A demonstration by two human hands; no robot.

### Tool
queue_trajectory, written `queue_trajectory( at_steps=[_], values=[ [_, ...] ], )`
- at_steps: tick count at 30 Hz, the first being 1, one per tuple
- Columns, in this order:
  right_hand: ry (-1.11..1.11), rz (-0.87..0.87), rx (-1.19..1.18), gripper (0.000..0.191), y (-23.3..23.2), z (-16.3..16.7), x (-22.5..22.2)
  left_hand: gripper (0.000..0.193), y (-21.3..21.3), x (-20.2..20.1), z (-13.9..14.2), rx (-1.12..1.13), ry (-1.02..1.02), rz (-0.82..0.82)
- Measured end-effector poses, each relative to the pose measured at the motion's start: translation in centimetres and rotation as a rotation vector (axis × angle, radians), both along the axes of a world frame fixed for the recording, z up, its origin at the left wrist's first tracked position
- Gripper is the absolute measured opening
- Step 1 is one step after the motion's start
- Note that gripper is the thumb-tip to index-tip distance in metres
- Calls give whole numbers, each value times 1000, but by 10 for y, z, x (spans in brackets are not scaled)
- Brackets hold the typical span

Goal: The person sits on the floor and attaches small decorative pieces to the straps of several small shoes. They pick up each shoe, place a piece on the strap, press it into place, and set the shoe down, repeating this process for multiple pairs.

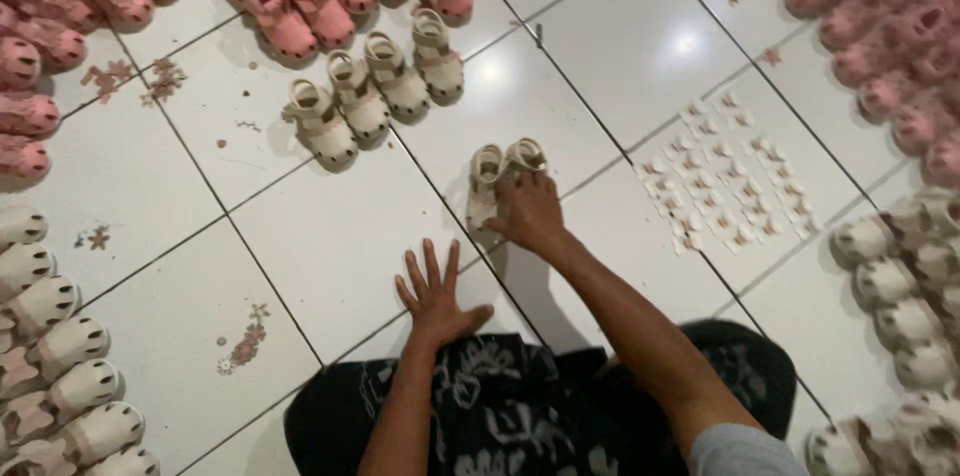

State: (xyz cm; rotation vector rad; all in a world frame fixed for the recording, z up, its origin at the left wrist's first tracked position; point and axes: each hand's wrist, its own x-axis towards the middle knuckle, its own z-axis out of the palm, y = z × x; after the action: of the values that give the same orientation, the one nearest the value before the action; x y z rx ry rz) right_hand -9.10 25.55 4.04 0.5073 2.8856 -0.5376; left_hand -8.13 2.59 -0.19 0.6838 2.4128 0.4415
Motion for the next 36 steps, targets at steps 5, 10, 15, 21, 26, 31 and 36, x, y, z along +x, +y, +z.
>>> queue_trajectory(
  at_steps=[5, 10, 15, 21, 26, 31, 36],
  values=[
    [95, -2, -64, 57, -54, -5, 82, 111, -9, 25, -2, 660, 15, 50],
    [232, 75, -361, 35, -55, 0, 138, 64, -15, 46, -5, 496, 301, -103],
    [93, 94, -402, 40, -1, 4, 183, 75, -1, 47, 6, 520, 405, -158],
    [-73, -333, -73, 37, 169, 2, 267, 76, 14, 34, 10, 465, 343, -176],
    [139, -311, 240, 45, 204, -7, 321, 81, 0, 36, 21, 350, 395, -55],
    [147, -261, 297, 23, 207, -11, 325, 85, -15, 46, 36, 262, 337, 78],
    [114, -199, 317, 15, 221, -6, 317, 69, -15, 63, 30, 284, 584, 90]
  ],
)
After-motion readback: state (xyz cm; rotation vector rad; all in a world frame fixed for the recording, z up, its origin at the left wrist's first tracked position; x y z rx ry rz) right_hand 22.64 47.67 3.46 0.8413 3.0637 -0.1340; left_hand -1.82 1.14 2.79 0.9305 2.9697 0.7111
